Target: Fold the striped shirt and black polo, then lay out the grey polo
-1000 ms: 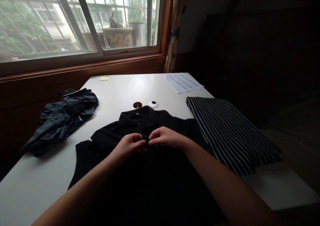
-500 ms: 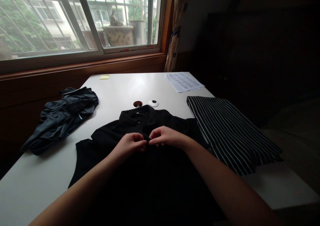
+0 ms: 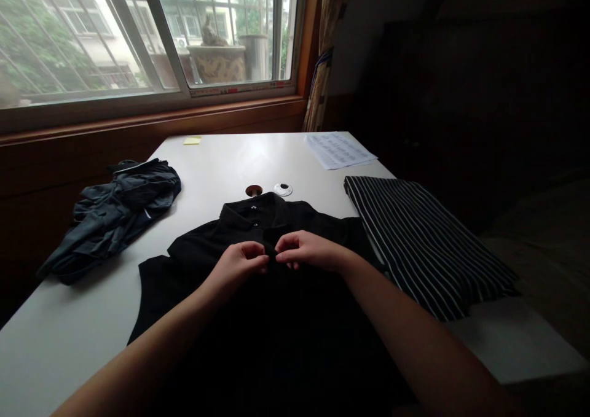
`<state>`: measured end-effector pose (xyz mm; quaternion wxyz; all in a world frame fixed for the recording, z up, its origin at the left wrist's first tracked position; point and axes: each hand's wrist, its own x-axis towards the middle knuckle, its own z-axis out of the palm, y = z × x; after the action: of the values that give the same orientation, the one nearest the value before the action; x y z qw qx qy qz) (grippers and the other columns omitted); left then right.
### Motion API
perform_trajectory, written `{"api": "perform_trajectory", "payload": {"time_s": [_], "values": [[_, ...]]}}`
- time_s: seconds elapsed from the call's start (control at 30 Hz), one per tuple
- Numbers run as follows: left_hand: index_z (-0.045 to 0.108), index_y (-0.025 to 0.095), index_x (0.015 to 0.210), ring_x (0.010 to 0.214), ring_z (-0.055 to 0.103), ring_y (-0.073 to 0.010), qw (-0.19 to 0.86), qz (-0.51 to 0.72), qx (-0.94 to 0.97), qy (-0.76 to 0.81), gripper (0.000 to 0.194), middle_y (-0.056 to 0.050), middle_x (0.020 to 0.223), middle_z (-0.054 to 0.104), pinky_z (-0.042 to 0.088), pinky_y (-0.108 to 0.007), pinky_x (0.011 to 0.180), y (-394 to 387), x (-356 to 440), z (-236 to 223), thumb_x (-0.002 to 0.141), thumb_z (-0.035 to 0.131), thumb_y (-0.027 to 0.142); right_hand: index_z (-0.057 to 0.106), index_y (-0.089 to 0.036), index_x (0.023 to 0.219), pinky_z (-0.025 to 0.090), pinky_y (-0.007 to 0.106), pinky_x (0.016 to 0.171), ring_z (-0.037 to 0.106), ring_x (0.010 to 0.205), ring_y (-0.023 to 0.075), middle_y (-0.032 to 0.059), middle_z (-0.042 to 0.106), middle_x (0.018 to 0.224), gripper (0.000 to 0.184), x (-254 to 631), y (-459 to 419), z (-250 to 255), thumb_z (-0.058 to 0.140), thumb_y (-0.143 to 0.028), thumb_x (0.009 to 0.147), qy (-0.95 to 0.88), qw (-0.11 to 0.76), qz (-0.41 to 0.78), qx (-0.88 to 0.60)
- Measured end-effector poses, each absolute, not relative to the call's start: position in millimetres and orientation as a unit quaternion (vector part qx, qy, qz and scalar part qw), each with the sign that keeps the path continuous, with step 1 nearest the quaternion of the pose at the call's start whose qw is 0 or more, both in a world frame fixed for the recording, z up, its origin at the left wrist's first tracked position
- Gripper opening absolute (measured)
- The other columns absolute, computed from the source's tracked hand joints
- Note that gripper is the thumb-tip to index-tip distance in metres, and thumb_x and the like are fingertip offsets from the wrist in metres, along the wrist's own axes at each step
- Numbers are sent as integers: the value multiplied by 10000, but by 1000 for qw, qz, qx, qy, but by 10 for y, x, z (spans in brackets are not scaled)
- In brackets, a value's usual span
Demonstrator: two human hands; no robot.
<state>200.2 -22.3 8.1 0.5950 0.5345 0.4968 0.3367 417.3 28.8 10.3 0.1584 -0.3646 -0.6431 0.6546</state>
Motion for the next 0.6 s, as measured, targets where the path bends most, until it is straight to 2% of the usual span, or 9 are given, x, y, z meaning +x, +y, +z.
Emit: {"api": "perform_trajectory", "payload": {"time_s": [0.33,0.6], "values": [[715,153,855,729,634,-164,619,364,493,492,213,-48,825,707,473,-261,667,-249,2033,34,760,772,335,636,-172,830,475,220,624,574,659,100,-25,614,758,152,4123,251,116,720,-254,734,-607,200,668,-382],[711,157,836,740,652,-147,647,369,454,488,247,-14,788,678,463,-235,677,-244,2040,37,729,828,346,633,-178,826,466,236,633,564,678,115,-24,604,761,150,4113,237,117,718,-248,725,-624,214,639,-396]]}}
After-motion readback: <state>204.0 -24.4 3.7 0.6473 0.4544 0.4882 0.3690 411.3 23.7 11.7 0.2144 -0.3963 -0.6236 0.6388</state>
